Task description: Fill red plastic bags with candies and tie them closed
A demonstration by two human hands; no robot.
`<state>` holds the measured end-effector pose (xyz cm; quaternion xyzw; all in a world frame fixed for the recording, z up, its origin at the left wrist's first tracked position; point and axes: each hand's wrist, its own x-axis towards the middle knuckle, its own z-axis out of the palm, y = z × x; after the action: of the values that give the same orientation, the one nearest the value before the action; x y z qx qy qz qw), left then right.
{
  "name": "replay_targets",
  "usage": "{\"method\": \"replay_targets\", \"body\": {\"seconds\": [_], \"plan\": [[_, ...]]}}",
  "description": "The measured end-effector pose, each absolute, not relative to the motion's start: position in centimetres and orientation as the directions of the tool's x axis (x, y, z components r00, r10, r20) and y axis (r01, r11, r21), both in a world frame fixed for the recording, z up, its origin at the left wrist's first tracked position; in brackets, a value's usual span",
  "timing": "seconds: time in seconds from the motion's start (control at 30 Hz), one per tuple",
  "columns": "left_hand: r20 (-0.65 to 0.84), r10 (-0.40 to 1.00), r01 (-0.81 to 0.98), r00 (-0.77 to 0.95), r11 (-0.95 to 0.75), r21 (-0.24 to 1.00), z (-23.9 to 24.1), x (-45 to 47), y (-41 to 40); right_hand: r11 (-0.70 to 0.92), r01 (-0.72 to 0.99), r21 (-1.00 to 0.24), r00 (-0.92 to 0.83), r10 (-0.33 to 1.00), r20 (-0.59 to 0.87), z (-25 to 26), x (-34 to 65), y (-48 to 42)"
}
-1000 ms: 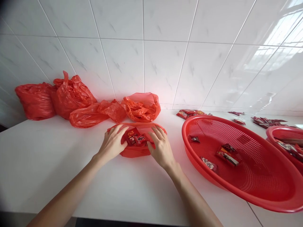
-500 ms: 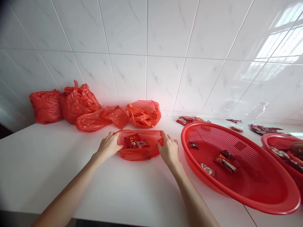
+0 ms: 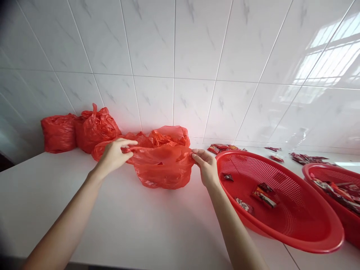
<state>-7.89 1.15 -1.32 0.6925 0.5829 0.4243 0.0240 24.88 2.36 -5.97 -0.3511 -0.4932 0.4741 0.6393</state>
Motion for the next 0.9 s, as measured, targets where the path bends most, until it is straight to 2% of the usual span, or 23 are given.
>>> {"method": "replay_targets", "body": {"seconds": [0.17,0.23,0.33,0.4,0.53,0.6,0.77,0.9], "plan": [[0.669,0.742,0.579,-0.053,-0.522,0.626,2.4,-5.6,1.1,0.24,-0.388,-0.89,-0.012,0.964,0.265,-4.7,23.8,3.1],[0.635,0.771,0.486,0.041,-0.571,0.661,2.9,-3.9,1.1,0.24,-0.391,-0.889,-0.037,0.961,0.275,-4.3,23.0,3.2],[0.515,0.83,0.412,0.215,-0.555,0.722,2.7,-1.3,1.4,0.251,-0.365,-0.897,-0.075,0.952,0.297,-3.8,21.9,3.2],[0.487,0.832,0.438,0.267,-0.554,0.708,2.5,0.1,1.7,0.257,-0.363,-0.896,-0.091,0.947,0.308,-3.6,21.4,3.1],[0.535,0.797,0.573,0.282,-0.587,0.572,3.1,1.3,3.0,0.251,-0.385,-0.888,-0.115,0.942,0.316,-3.1,21.2,2.9],[0.546,0.793,0.566,0.269,-0.589,0.577,4.2,1.3,3.7,0.272,-0.343,-0.899,-0.14,0.931,0.336,-2.9,21.6,2.8],[0.559,0.8,0.403,0.218,-0.596,0.695,7.8,1.4,3.8,0.455,-0.13,-0.881,-0.122,0.875,0.469,-1.8,22.5,2.3],[0.57,0.781,0.299,0.257,-0.625,0.721,9.3,2.6,2.8,0.478,-0.128,-0.869,-0.232,0.837,0.495,-0.8,22.0,1.5]]}}
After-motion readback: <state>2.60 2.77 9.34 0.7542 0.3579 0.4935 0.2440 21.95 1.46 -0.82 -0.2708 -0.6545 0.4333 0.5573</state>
